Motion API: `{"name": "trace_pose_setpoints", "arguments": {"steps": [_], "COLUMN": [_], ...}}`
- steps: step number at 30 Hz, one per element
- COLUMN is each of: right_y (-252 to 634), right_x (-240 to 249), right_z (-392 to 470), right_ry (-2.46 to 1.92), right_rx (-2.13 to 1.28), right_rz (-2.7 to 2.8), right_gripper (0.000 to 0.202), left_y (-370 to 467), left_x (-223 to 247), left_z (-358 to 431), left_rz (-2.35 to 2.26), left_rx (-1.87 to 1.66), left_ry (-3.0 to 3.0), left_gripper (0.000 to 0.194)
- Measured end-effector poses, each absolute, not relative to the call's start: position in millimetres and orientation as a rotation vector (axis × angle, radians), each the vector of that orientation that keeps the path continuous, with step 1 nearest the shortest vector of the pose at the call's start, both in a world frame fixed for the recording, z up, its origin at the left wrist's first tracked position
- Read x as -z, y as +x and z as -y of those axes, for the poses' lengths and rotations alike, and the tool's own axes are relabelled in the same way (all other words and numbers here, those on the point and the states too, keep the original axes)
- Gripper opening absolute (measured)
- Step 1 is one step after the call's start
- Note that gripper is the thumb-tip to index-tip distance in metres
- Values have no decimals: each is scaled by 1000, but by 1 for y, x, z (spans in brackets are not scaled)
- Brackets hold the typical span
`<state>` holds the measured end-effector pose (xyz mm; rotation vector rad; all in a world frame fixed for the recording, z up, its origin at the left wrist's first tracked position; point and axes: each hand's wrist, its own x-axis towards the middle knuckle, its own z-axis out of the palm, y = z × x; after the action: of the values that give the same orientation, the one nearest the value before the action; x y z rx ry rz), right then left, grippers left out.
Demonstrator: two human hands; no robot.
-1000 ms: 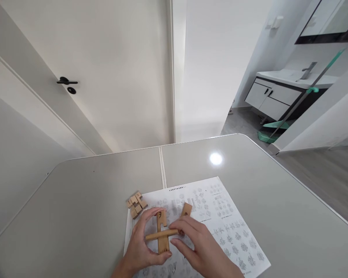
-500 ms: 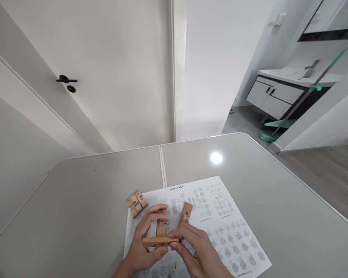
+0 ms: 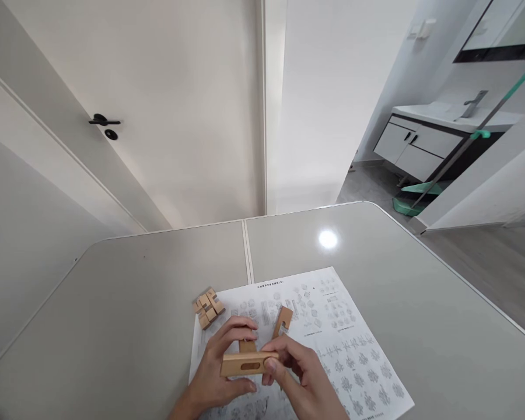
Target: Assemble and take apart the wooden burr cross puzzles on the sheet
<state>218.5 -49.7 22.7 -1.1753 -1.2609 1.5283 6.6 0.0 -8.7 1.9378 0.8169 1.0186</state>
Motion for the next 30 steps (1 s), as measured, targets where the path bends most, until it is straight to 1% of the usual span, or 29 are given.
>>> {"name": "trace_pose_setpoints", "arguments": {"steps": [3,4,7,10,12,15,17,19,24,27,30], "right_y": [223,225,229,236,244,261,274,285,300,299,297], "right_x": [-23,-23,-19,-13,-12,-15,-16,-16,-9,-2,4], "right_z": [49,49,51,54,53,47,41,35,23,15,6], "right_ry": [-1180,-1173,-1118,-1061,-1084,-1281,-1419,-1489,-1574,-1573,-1562], "right_rx": [-1611,-1636,-1705,-1760,-1733,-1539,-1363,-1266,-1244,-1249,-1226], "right_rz": [1158,1141,1077,945,945,1151,1230,1261,1483,1660,1725], "right_gripper": [47,47,48,49,47,42,44,46,42,39,36], "left_y": [5,5,4,2,1,3,7,12,24,32,41], "left_x": [15,16,16,11,7,3,3,5,15,16,11], "left_z": [0,1,0,-3,-3,-2,0,1,2,1,0], "left_rz": [-896,-912,-905,-930,-1010,-1142,-1207,-1275,-1495,-1585,-1648], "left_rx": [-960,-948,-939,-919,-870,-817,-794,-752,-628,-572,-530], "left_ry": [1995,2018,2084,2092,2053,1944,1870,1841,1990,2096,2155], "left_gripper": [19,18,23,25,25,27,27,26,30,28,27]}}
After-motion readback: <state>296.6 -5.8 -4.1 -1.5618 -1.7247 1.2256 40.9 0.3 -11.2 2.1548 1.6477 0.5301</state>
